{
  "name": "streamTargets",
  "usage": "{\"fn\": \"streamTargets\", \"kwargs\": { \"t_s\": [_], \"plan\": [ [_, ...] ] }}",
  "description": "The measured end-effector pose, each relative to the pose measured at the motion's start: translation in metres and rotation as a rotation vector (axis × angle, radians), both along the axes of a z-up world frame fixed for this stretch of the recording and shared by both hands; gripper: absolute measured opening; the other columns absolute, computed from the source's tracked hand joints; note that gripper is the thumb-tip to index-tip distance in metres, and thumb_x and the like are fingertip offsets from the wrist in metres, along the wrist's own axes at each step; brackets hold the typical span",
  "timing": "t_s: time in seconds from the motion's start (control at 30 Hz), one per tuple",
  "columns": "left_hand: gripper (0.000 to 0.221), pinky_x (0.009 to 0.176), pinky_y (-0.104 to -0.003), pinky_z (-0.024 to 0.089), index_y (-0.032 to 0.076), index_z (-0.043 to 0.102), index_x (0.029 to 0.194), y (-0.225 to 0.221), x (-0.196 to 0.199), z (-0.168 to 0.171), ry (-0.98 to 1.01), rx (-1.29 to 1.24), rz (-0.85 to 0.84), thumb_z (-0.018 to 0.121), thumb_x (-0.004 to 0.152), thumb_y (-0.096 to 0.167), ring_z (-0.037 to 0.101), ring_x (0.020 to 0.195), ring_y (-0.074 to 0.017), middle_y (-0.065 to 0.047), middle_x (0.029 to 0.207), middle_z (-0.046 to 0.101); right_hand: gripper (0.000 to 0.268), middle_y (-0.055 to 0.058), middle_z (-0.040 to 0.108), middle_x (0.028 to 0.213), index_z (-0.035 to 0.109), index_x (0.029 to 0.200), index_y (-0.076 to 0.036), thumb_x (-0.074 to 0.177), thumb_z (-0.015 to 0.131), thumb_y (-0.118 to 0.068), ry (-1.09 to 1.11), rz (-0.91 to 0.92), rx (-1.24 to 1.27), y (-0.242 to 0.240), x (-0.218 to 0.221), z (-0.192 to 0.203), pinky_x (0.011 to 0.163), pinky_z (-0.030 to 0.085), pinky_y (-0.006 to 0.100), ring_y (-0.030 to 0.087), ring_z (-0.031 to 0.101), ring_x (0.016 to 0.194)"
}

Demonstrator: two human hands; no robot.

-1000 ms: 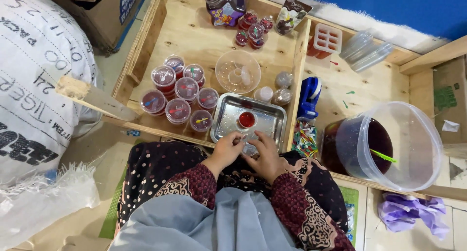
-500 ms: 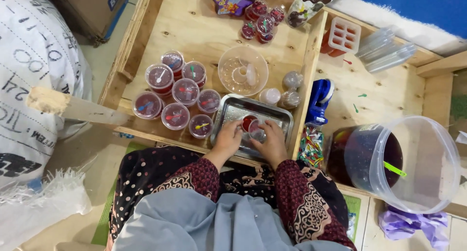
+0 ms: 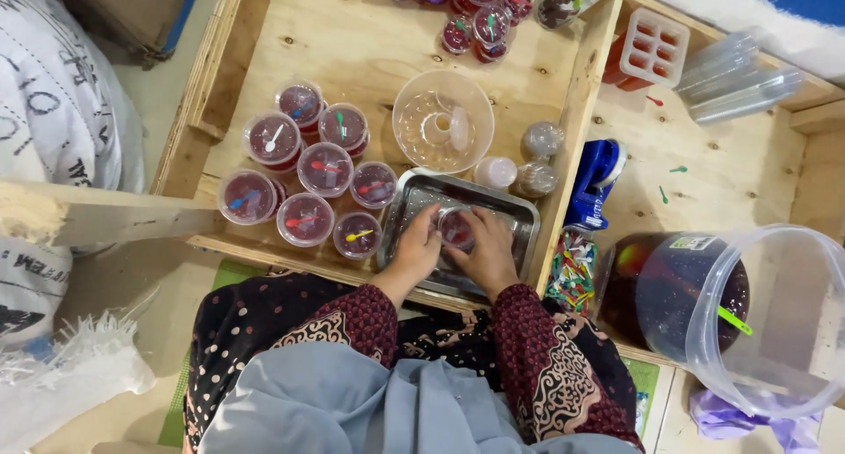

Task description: The person prepares small plastic cups of red liquid, seals them using a tray and possibly adhesive, organizes them on a wooden workbench, and fills additional cups from a large container using a ladle.

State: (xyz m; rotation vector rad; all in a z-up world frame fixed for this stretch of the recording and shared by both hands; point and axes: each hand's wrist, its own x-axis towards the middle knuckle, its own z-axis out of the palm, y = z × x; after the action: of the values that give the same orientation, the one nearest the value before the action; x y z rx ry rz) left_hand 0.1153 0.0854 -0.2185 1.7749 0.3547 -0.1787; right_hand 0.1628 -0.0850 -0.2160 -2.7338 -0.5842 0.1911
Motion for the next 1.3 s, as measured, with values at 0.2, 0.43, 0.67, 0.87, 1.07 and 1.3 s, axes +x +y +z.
{"fn": "streamTargets", "kwargs": {
  "t_s": [0.2,0.43,0.67,0.87,1.07,1.3],
  "plan": [
    [0.065,0.111,-0.047,0.047,0.02,0.042,0.155,0.0,0.002,-0.004,0.043,-0.075,-0.015,0.055,0.093,0.007,0.06,0.128,-0.037,-0.023,0.14,0.061,0.088,0.002,0.053,0.143,0.055,0.145,-0.025,0.067,0.091,-0.043,0.07,-0.016,-0.007,0.005,0.003,0.005,0.104,0.043,0.047,0.029,0.053,0.129],
    [0.066,0.106,-0.046,0.051,0.023,0.039,0.156,0.0,0.001,-0.008,0.078,-0.085,-0.026,0.054,0.093,0.007,0.064,0.123,-0.0351,-0.021,0.138,0.063,0.092,0.006,0.055,0.138,0.055,0.145,-0.018,0.065,0.093,-0.041,0.053,-0.003,0.042,0.0,0.002,0.002,0.104,0.044,0.049,0.032,0.055,0.124],
    [0.064,0.104,-0.044,0.053,0.024,0.042,0.154,0.001,0.001,-0.002,0.085,-0.001,-0.07,0.056,0.092,0.011,0.066,0.122,-0.0325,-0.017,0.136,0.065,0.09,0.004,0.055,0.135,0.056,0.145,-0.017,0.066,0.092,-0.043,0.063,-0.006,0.046,0.0,0.002,0.002,0.103,0.045,0.048,0.032,0.054,0.122],
    [0.062,0.104,-0.049,0.052,0.015,0.046,0.151,0.003,0.001,0.006,-0.032,0.191,-0.152,0.056,0.09,0.011,0.065,0.121,-0.0385,-0.021,0.132,0.066,0.09,0.002,0.054,0.134,0.056,0.146,-0.021,0.067,0.091,-0.048,0.091,-0.034,0.004,0.001,0.003,0.002,0.102,0.044,0.049,0.031,0.051,0.124],
    [0.059,0.109,-0.051,0.041,0.008,0.049,0.149,0.002,-0.008,0.016,-0.261,0.692,-0.437,0.05,0.091,0.015,0.045,0.14,-0.0405,-0.02,0.151,0.048,0.089,0.002,0.052,0.132,0.055,0.145,-0.023,0.066,0.089,-0.048,0.084,-0.051,-0.059,-0.001,0.002,-0.004,0.104,0.042,0.052,0.031,0.047,0.128],
    [0.058,0.12,-0.062,0.013,0.003,0.03,0.159,0.001,-0.004,0.048,-0.051,0.763,-0.721,0.029,0.101,0.01,0.014,0.154,-0.043,-0.018,0.17,0.018,0.081,0.002,0.053,0.131,0.056,0.143,-0.025,0.071,0.085,-0.046,0.101,-0.078,-0.086,-0.003,0.001,-0.006,0.108,0.037,0.055,0.031,0.043,0.132]
  ]
}}
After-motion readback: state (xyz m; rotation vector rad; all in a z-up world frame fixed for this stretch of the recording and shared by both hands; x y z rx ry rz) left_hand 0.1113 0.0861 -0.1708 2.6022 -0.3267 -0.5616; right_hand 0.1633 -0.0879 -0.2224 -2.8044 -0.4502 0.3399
